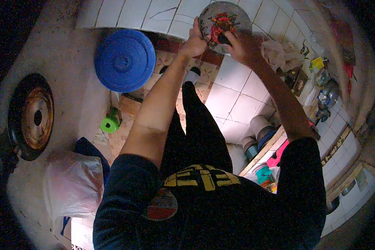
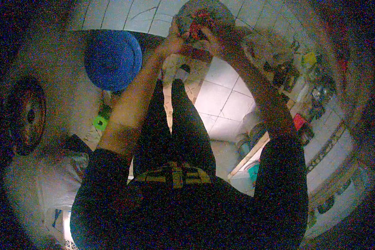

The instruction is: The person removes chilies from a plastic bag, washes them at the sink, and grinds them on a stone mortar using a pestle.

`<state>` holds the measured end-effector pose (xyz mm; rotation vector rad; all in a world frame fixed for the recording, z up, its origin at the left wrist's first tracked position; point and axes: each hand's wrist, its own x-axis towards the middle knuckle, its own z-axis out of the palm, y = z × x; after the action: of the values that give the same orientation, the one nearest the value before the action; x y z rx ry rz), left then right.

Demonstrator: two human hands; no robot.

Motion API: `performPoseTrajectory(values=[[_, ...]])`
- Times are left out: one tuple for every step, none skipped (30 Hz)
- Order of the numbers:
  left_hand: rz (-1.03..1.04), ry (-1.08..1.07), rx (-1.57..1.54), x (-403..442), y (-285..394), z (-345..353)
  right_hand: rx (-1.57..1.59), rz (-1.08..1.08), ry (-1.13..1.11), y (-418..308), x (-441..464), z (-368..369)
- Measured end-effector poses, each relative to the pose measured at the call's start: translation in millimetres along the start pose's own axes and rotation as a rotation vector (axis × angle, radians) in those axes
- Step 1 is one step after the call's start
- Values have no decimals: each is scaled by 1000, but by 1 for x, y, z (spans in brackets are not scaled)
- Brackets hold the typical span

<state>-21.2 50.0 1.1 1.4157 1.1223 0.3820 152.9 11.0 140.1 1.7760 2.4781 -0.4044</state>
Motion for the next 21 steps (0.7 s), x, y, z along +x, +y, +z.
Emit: performPoseTrajectory(values=[[-1,0,1,-1,3,-1,-31,0,63,0,0,5],[-18,-8,-19,-2,6,-3,-63,-1,127,0,1,9],[-34,-16,-38,-3,9,-3,-62,-2,127,0,7,6],[-36,-15,-37,-3,13,-5,-5,119,20,1,16,0],[-50,-20,-32,-5,17,-6,51,240,-87,2,22,-4],[-63,-26,-26,-4,16,-6,51,241,-87,4,22,-6],[-62,-26,-26,-4,15,-5,141,191,-35,8,21,-9],[-45,-12,-34,-3,14,-4,185,167,-8,9,19,-9],[-30,1,-43,-4,16,-4,229,141,18,6,19,-14],[-30,1,-45,-5,17,-6,191,97,7,1,17,-18],[-43,-11,-45,-8,17,-9,152,54,-4,-5,15,-23],[-57,-22,-44,-9,19,-12,150,53,-6,-9,11,-21],[-57,-22,-46,-3,2,-6,-39,2,-11,-13,6,-16],[1,-12,-166,6,-14,-1,-228,-50,-15,-16,4,-11],[30,-5,-225,6,-15,-2,-229,-51,-15,-18,4,-8],[58,0,-284,3,-4,-7,-165,11,-46,-18,5,-5],[6,-4,-197,-3,5,-14,-99,72,-76,-18,7,0],[-46,-9,-111,-8,16,-19,-96,71,-76,-12,12,13],[-48,-12,-108,-6,16,-17,334,84,58,-4,23,23],[-20,11,-121,-5,14,-18,548,98,124,2,23,29],[8,33,-134,-5,13,-17,761,99,195,3,25,28]])
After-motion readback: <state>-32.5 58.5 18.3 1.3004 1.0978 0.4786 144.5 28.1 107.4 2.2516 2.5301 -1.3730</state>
